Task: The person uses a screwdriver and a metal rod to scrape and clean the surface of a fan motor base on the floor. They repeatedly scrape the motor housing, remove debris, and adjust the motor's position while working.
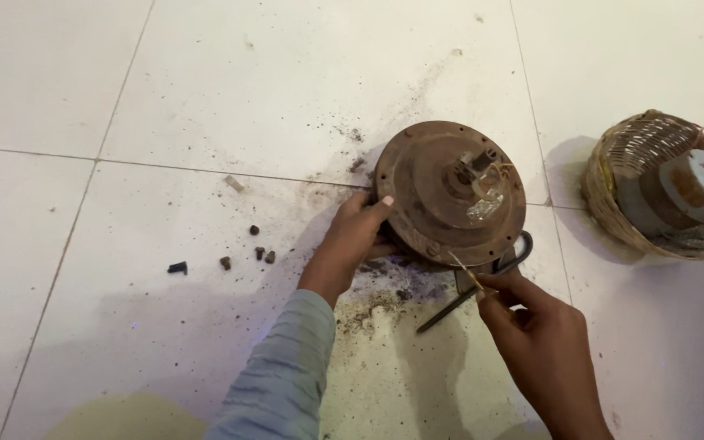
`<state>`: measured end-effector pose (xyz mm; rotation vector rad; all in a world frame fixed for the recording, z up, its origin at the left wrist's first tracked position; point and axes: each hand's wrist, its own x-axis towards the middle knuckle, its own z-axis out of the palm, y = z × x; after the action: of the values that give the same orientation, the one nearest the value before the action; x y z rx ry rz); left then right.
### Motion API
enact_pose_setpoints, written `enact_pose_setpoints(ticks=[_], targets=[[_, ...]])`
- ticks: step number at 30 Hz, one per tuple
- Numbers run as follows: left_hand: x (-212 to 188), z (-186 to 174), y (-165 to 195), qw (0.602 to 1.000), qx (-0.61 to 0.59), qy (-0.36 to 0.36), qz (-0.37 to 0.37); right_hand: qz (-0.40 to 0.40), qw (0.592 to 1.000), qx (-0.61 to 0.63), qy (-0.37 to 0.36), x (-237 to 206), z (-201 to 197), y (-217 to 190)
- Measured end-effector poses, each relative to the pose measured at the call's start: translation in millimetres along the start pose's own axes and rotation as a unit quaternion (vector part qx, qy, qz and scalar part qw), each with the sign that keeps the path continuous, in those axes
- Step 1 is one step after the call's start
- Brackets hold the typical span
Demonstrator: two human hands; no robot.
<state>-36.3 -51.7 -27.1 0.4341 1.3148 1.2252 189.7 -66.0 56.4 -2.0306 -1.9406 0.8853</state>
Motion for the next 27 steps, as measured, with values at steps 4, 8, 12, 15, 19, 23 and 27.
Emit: enact_pose_setpoints(ticks=[4, 8, 12, 15, 19, 23, 27], targets=[[1, 4, 1, 1.000, -0.011, -0.014, 0.011, -0.110, 0.994, -0.003, -0.016, 16, 3, -5], [-3, 6, 7, 1.000, -0.001, 0.015, -0.028, -0.220, 0.974, -0.024, -0.049, 35, 1, -13], [-7, 6, 13, 1.000, 0.010, 0.007, -0.025, -0.146, 0.983, -0.090, -0.072, 42, -14, -7], [-7, 7, 14, 0.999, 0.025, 0.026, -0.037, -0.171, 0.980, -0.058, -0.087, 48, -16, 2], [-4, 7, 15, 0.999, 0.019, 0.008, -0.025, -0.128, 0.987, -0.016, -0.097, 55, -13, 16], [-3, 5, 13, 0.999, 0.025, 0.027, -0.014, -0.142, 0.985, -0.018, -0.097, 52, -9, 18], [0, 6, 10, 0.998, 0.038, 0.046, -0.001, -0.152, 0.986, 0.032, -0.066, 34, 1, -3]])
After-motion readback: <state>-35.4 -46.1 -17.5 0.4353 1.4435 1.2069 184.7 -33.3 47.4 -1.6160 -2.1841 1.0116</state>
